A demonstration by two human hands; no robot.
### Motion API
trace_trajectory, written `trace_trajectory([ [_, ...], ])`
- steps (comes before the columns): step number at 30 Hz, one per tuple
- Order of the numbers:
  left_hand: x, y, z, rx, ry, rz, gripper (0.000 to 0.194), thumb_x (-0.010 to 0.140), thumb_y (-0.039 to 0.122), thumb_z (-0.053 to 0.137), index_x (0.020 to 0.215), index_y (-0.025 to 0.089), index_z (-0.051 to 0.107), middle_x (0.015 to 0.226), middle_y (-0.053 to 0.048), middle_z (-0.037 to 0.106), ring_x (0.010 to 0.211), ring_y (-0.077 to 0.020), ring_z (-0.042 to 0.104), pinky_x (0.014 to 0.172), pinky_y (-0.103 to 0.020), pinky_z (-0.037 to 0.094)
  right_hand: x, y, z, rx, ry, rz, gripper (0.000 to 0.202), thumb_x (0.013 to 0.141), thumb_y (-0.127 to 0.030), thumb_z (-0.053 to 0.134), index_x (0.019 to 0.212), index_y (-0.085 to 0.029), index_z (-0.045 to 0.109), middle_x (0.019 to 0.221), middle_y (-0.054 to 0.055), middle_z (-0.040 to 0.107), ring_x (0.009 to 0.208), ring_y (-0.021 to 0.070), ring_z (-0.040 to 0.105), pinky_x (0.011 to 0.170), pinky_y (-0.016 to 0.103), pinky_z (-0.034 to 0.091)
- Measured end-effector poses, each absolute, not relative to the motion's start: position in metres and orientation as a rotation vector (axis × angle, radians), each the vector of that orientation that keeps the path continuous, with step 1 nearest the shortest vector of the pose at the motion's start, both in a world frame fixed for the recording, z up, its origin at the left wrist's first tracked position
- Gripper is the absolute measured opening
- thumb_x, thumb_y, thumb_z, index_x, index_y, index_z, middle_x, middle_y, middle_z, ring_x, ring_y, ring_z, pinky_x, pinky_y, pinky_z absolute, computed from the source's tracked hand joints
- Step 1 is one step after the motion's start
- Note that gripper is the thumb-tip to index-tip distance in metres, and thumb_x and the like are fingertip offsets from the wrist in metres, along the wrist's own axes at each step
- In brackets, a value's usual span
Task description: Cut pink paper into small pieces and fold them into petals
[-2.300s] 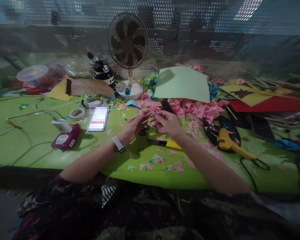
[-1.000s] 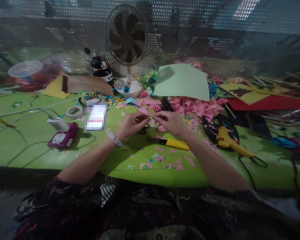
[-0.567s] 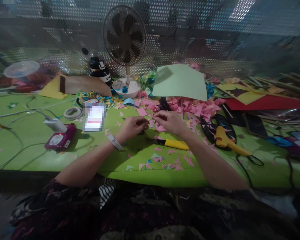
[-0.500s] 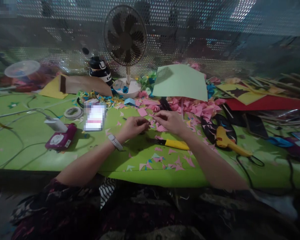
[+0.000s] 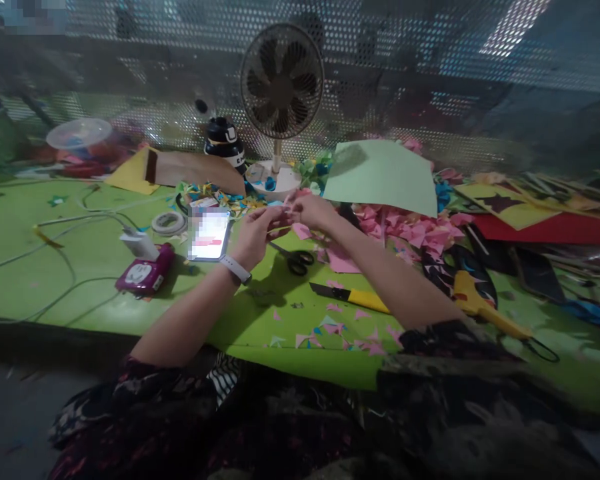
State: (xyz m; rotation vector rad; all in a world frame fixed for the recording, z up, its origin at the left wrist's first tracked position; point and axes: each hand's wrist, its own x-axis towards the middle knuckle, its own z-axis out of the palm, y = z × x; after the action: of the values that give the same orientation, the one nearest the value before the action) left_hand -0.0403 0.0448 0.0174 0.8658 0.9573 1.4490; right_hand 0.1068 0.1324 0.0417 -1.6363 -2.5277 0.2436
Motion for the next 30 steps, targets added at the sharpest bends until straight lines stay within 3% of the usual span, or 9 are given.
trace_trajectory([
  [2, -0.046, 0.051, 0.015, 0.819, 0.97, 1.501, 0.021, 0.073, 0.034, 0.075, 0.083, 0.016, 0.068, 0.086, -0.007, 0.077, 0.083, -0.0183, 0.075, 0.074, -0.028, 0.059, 0.082, 0.144, 0.038, -1.732, -2.623, 0.177, 0.025, 0.084, -0.027, 0.066, 0.104, -0.016, 0.076, 0.11, 0.014, 0.075, 0.1, 0.0296, 0.069, 0.08, 0.033, 0.051],
  [5, -0.054, 0.058, 0.011, 0.77, 0.988, 1.562, 0.018, 0.075, 0.032, 0.072, 0.082, 0.016, 0.068, 0.085, -0.006, 0.077, 0.082, -0.0162, 0.075, 0.072, -0.025, 0.058, 0.057, 0.156, 0.032, -1.876, -2.669, 0.092, 0.051, 0.078, -0.022, 0.072, 0.127, -0.008, 0.066, 0.125, 0.023, 0.069, 0.109, 0.0344, 0.067, 0.084, 0.036, 0.052],
  [7, -0.057, 0.062, 0.01, 0.74, 0.996, 1.585, 0.016, 0.076, 0.031, 0.071, 0.083, 0.016, 0.068, 0.082, -0.006, 0.076, 0.08, -0.015, 0.075, 0.072, -0.024, 0.058, 0.049, 0.159, 0.031, -1.911, -2.676, 0.058, 0.063, 0.072, -0.016, 0.076, 0.132, -0.004, 0.062, 0.128, 0.027, 0.066, 0.111, 0.0374, 0.066, 0.084, 0.039, 0.053],
  [14, -0.062, 0.065, 0.012, 0.724, 1.015, 1.608, 0.016, 0.078, 0.029, 0.074, 0.083, 0.016, 0.068, 0.076, -0.003, 0.074, 0.071, -0.0117, 0.072, 0.073, -0.025, 0.057, 0.083, 0.159, 0.047, -1.64, -2.645, 0.159, 0.028, 0.071, -0.011, 0.072, 0.099, -0.016, 0.074, 0.106, 0.014, 0.075, 0.102, 0.0299, 0.068, 0.085, 0.035, 0.05],
  [17, -0.057, 0.061, 0.012, 0.742, 0.997, 1.584, 0.018, 0.078, 0.03, 0.077, 0.085, 0.016, 0.069, 0.077, -0.004, 0.075, 0.07, -0.0121, 0.072, 0.074, -0.025, 0.057, 0.116, 0.15, 0.049, -1.472, -2.319, 0.423, 0.032, 0.068, -0.01, 0.072, 0.099, -0.016, 0.069, 0.1, 0.008, 0.074, 0.095, 0.0251, 0.068, 0.082, 0.032, 0.051],
  [20, -0.047, 0.053, 0.011, 0.781, 0.969, 1.496, 0.017, 0.08, 0.029, 0.076, 0.086, 0.015, 0.069, 0.081, -0.006, 0.076, 0.074, -0.0137, 0.074, 0.074, -0.026, 0.058, 0.148, 0.127, 0.044, -1.282, -1.772, 0.932, 0.024, 0.07, -0.021, 0.074, 0.091, -0.018, 0.063, 0.09, 0.005, 0.071, 0.082, 0.0201, 0.069, 0.073, 0.032, 0.055],
  [22, -0.038, 0.046, 0.009, 0.813, 0.955, 1.416, 0.014, 0.082, 0.027, 0.075, 0.085, 0.015, 0.069, 0.083, -0.007, 0.077, 0.075, -0.0143, 0.074, 0.073, -0.026, 0.058, 0.166, 0.107, 0.039, -1.164, -1.495, 1.187, 0.03, 0.066, -0.028, 0.079, 0.089, -0.02, 0.061, 0.088, 0.003, 0.071, 0.078, 0.0175, 0.069, 0.071, 0.032, 0.057],
  [26, -0.022, 0.035, 0.004, 0.839, 0.922, 1.261, 0.01, 0.087, 0.024, 0.072, 0.087, 0.014, 0.07, 0.089, -0.008, 0.078, 0.076, -0.0133, 0.075, 0.07, -0.023, 0.057, 0.191, 0.069, 0.031, -1.104, -1.31, 1.231, 0.041, 0.057, -0.038, 0.087, 0.086, -0.022, 0.063, 0.077, -0.002, 0.068, 0.069, 0.0143, 0.066, 0.064, 0.027, 0.056],
  [30, -0.011, 0.028, -0.001, 0.836, 0.884, 1.189, 0.013, 0.088, 0.025, 0.072, 0.091, 0.013, 0.071, 0.093, -0.01, 0.078, 0.08, -0.014, 0.075, 0.072, -0.024, 0.058, 0.202, 0.047, 0.025, -1.122, -1.229, 1.188, 0.038, 0.063, -0.044, 0.082, 0.084, -0.024, 0.058, 0.072, -0.003, 0.067, 0.057, 0.0128, 0.062, 0.052, 0.026, 0.051],
])
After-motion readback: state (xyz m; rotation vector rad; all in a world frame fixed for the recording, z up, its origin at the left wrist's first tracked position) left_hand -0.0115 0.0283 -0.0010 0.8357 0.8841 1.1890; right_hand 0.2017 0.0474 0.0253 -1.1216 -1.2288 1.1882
